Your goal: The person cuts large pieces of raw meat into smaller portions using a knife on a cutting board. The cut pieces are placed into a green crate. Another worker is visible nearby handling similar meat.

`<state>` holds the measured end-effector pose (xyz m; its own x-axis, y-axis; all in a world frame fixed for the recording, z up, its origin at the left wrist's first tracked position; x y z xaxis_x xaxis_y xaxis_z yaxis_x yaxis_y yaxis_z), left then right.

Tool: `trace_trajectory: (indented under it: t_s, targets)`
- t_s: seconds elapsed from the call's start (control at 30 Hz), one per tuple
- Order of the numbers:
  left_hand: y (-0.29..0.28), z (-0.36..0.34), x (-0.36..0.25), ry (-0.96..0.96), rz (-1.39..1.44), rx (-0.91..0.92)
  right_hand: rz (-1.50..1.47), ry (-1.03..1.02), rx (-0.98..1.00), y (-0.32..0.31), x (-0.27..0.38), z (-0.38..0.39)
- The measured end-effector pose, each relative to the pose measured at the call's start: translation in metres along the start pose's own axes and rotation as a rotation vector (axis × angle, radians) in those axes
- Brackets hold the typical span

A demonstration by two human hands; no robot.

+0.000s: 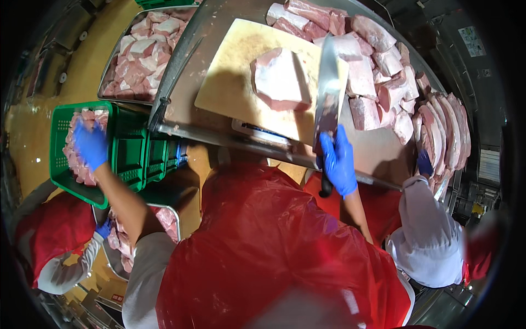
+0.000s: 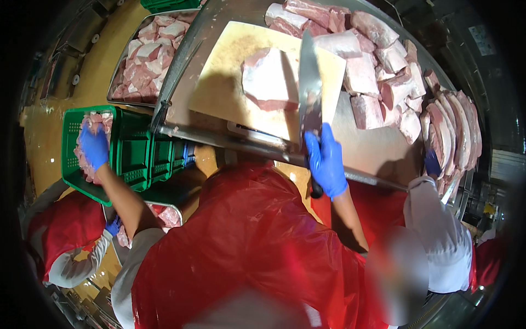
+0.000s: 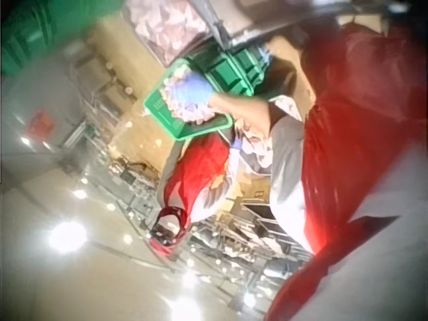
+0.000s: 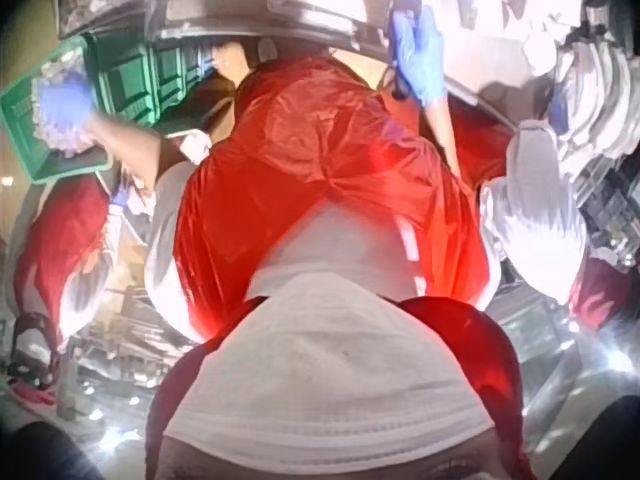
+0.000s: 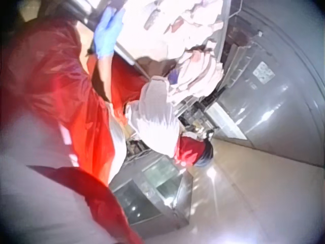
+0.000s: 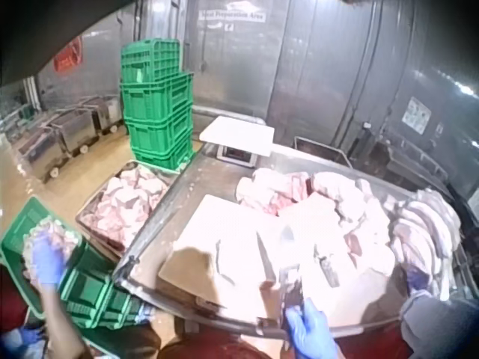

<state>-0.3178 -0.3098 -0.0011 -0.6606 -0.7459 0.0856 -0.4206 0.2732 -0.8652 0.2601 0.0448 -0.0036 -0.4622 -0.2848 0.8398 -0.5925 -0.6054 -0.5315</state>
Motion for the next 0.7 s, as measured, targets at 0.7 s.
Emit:
trace_trajectory:
  t_s: [0.7]
  targets:
    - [-0.035,-0.006,-0.48,0.681,1.203,0.205,0.142,-0.03,-0.199,-0.027,-0.008,0.005]
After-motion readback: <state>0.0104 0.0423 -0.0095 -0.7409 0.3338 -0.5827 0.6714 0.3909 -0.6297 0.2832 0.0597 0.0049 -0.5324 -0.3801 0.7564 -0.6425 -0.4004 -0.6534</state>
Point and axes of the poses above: each hand's wrist, its own z-axis away from the middle knuckle, its own y-axis out of the palm, x = y × z, the point moved 10 cm from there along -z, towards the middle knuckle, and after that the axes turned 9 degrees about x, right-handed, at the moved point
